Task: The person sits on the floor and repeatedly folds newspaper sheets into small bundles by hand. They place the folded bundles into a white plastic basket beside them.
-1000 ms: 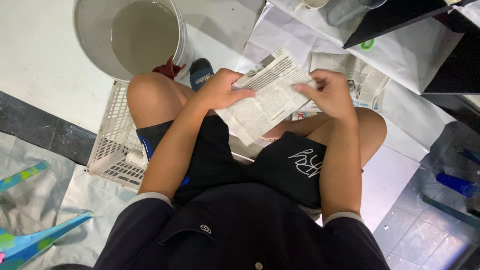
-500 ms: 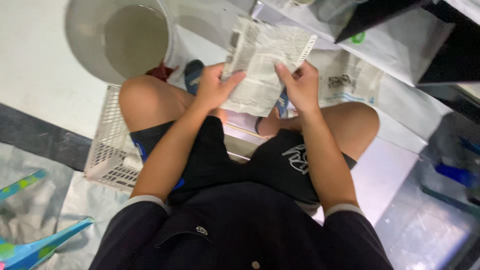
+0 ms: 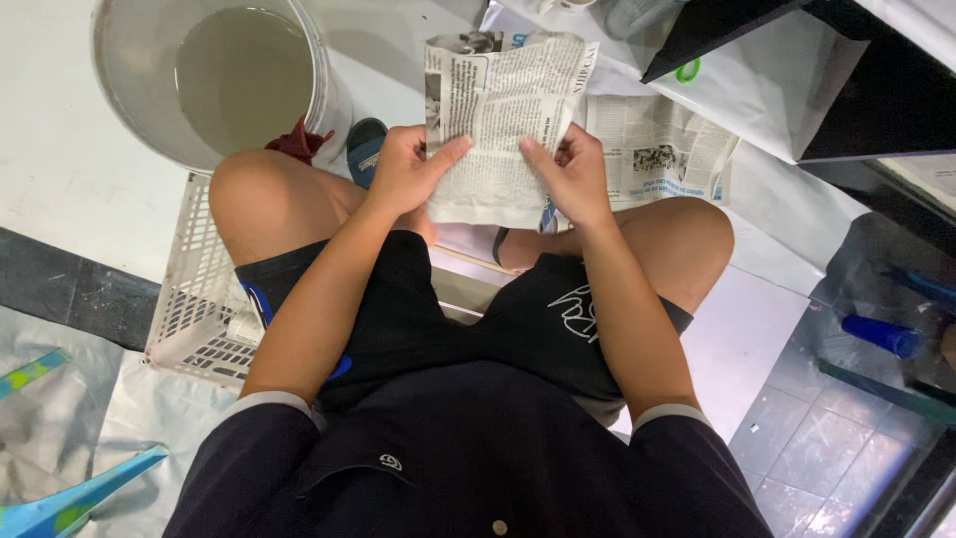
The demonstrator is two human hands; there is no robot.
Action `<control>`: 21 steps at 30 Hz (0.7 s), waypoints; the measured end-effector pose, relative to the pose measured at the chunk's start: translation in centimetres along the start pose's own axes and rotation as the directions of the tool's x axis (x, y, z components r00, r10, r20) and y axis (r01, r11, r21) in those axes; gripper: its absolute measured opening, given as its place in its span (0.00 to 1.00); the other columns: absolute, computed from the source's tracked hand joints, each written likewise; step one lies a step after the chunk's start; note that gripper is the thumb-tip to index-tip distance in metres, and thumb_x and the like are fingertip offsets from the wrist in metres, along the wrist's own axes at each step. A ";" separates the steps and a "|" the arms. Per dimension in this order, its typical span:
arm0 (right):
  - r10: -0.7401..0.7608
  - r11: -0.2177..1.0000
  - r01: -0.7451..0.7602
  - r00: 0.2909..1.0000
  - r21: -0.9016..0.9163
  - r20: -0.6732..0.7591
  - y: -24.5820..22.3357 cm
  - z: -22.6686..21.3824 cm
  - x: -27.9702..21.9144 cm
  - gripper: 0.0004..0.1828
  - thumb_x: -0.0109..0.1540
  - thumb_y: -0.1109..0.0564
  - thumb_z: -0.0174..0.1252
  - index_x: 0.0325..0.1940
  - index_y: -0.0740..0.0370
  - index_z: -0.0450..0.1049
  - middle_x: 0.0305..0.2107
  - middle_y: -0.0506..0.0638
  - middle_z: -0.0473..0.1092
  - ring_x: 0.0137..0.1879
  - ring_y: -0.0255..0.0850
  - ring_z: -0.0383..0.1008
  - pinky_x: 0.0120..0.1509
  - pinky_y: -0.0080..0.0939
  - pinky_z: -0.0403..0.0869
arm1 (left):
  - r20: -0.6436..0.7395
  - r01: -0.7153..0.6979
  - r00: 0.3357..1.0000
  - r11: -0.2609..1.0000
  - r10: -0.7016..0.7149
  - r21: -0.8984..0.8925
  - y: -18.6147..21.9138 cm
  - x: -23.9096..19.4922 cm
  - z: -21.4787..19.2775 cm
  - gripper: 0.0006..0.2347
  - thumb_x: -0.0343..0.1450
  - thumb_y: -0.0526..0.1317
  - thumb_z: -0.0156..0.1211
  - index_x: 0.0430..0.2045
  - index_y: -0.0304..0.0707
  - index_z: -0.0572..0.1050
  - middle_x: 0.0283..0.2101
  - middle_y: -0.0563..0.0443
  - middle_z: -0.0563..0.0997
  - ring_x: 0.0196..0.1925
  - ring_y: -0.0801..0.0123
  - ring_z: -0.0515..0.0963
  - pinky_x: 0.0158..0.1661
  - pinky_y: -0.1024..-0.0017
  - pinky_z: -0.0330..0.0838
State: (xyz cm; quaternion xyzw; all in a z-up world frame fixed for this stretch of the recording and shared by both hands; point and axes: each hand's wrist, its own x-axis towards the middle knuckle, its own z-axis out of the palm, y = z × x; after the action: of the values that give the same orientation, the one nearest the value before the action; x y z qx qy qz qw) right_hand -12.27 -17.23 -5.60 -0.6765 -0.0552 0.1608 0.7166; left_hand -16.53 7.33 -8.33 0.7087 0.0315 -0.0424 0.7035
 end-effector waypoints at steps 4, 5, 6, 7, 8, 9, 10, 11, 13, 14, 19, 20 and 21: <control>0.033 0.990 -0.031 0.999 -0.140 0.009 0.9 -0.2 0.3 0.13 0.66 0.62 0.65 0.54 0.71 0.77 0.42 0.54 0.79 0.43 0.34 0.78 0.47 0.35 0.79 | 0.063 -0.041 0.997 0.998 0.043 -0.040 0.0 -0.3 -1.3 0.09 0.72 0.33 0.67 0.42 0.25 0.79 0.39 0.48 0.85 0.38 0.77 0.82 0.39 0.77 0.78; 0.017 0.993 -0.013 0.999 -0.119 0.033 0.9 -0.3 0.2 0.14 0.66 0.63 0.65 0.54 0.71 0.76 0.43 0.54 0.78 0.44 0.34 0.78 0.48 0.34 0.79 | 0.050 -0.070 0.996 0.992 0.075 -0.107 0.0 -0.3 -1.5 0.09 0.72 0.31 0.66 0.44 0.25 0.77 0.42 0.48 0.84 0.40 0.76 0.83 0.42 0.77 0.79; -0.001 0.995 0.006 0.998 -0.095 0.055 0.9 -0.4 0.2 0.15 0.65 0.63 0.65 0.55 0.71 0.75 0.43 0.54 0.78 0.45 0.33 0.79 0.49 0.34 0.80 | 0.061 -0.049 0.996 0.987 0.059 -0.151 0.0 -0.2 -1.8 0.09 0.73 0.30 0.65 0.45 0.24 0.77 0.44 0.47 0.84 0.42 0.75 0.84 0.43 0.76 0.80; -0.019 0.997 0.024 0.997 -0.071 0.076 0.8 -0.4 0.1 0.16 0.64 0.64 0.66 0.56 0.71 0.74 0.44 0.54 0.78 0.46 0.33 0.79 0.50 0.34 0.80 | 0.073 -0.027 0.996 0.980 0.042 -0.195 0.0 -0.1 -2.0 0.09 0.73 0.29 0.64 0.46 0.24 0.76 0.45 0.46 0.84 0.44 0.74 0.84 0.45 0.76 0.80; -0.010 0.999 0.013 0.998 -0.046 0.064 0.6 -0.4 0.0 0.16 0.64 0.65 0.65 0.55 0.71 0.74 0.44 0.54 0.78 0.45 0.33 0.80 0.49 0.34 0.81 | 0.085 -0.006 0.996 0.971 0.027 -0.240 0.0 0.0 -2.2 0.09 0.73 0.27 0.63 0.47 0.24 0.75 0.47 0.46 0.84 0.46 0.73 0.85 0.47 0.75 0.81; -0.001 1.000 0.002 0.999 -0.020 0.053 0.4 -0.4 0.0 0.15 0.64 0.65 0.65 0.54 0.71 0.74 0.44 0.54 0.78 0.44 0.34 0.81 0.48 0.34 0.81 | 0.098 -0.011 0.995 0.968 0.036 -0.252 0.0 0.2 -2.3 0.10 0.73 0.27 0.64 0.47 0.23 0.75 0.47 0.45 0.84 0.46 0.72 0.85 0.47 0.74 0.81; 0.010 1.000 -0.010 0.999 0.004 0.042 0.3 -0.4 -0.1 0.14 0.65 0.65 0.65 0.53 0.72 0.74 0.44 0.55 0.78 0.44 0.34 0.81 0.47 0.34 0.82 | 0.111 -0.015 0.993 0.964 0.045 -0.266 0.0 0.2 -2.4 0.10 0.73 0.26 0.64 0.47 0.23 0.75 0.47 0.45 0.83 0.46 0.72 0.84 0.48 0.74 0.81; 0.016 1.000 -0.016 0.999 0.004 0.034 0.0 -0.4 -0.1 0.14 0.64 0.66 0.65 0.53 0.72 0.74 0.44 0.55 0.78 0.44 0.34 0.82 0.47 0.34 0.82 | 0.123 -0.018 0.991 0.960 0.055 -0.280 0.0 0.2 -2.4 0.11 0.72 0.25 0.64 0.47 0.22 0.74 0.47 0.45 0.83 0.47 0.71 0.84 0.48 0.73 0.81; 0.025 1.000 -0.025 1.000 0.005 0.016 -0.3 -0.3 0.0 0.13 0.64 0.67 0.65 0.51 0.73 0.74 0.44 0.55 0.78 0.43 0.35 0.82 0.47 0.35 0.83 | 0.120 -0.037 0.990 0.952 0.077 -0.305 0.0 0.1 -2.5 0.10 0.72 0.25 0.63 0.47 0.22 0.75 0.47 0.46 0.83 0.47 0.73 0.84 0.49 0.75 0.80; 0.024 0.999 -0.025 0.999 -0.043 -0.028 -0.3 -0.2 0.1 0.13 0.62 0.68 0.67 0.49 0.74 0.74 0.41 0.56 0.78 0.41 0.36 0.81 0.45 0.35 0.82 | 0.120 -0.046 0.989 0.947 0.088 -0.318 0.0 0.1 -2.6 0.10 0.73 0.26 0.63 0.47 0.22 0.75 0.47 0.47 0.83 0.48 0.74 0.83 0.50 0.76 0.79; -0.039 0.997 0.036 0.998 0.072 0.045 0.1 -0.5 0.6 0.10 0.62 0.70 0.66 0.42 0.70 0.71 0.42 0.54 0.76 0.42 0.37 0.81 0.45 0.36 0.81 | -0.050 -0.179 0.983 0.974 0.174 -0.141 0.2 0.0 -3.0 0.05 0.75 0.25 0.65 0.42 0.21 0.78 0.39 0.49 0.82 0.40 0.78 0.79 0.41 0.78 0.75; -0.014 0.993 0.005 0.997 0.120 0.075 0.3 -0.6 0.5 0.11 0.62 0.70 0.66 0.41 0.69 0.69 0.41 0.54 0.76 0.43 0.37 0.81 0.46 0.37 0.82 | -0.067 -0.195 0.980 0.970 0.186 -0.147 0.2 -0.1 -3.1 0.04 0.74 0.25 0.65 0.41 0.21 0.78 0.39 0.50 0.82 0.39 0.79 0.79 0.40 0.78 0.75; 0.010 0.986 -0.027 0.994 0.167 0.107 0.5 -0.7 0.4 0.11 0.62 0.70 0.66 0.40 0.67 0.68 0.41 0.54 0.76 0.44 0.38 0.82 0.47 0.37 0.82 | -0.082 -0.184 0.982 0.964 0.171 -0.190 0.3 -0.2 -3.2 0.05 0.75 0.25 0.65 0.42 0.21 0.78 0.40 0.49 0.82 0.40 0.78 0.80 0.41 0.78 0.75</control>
State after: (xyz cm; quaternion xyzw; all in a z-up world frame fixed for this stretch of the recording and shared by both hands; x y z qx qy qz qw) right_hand -11.72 -17.76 -6.19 -0.6048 -0.0728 0.2070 0.7656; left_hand -16.65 10.56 -8.01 0.6366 -0.0051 0.0471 0.7697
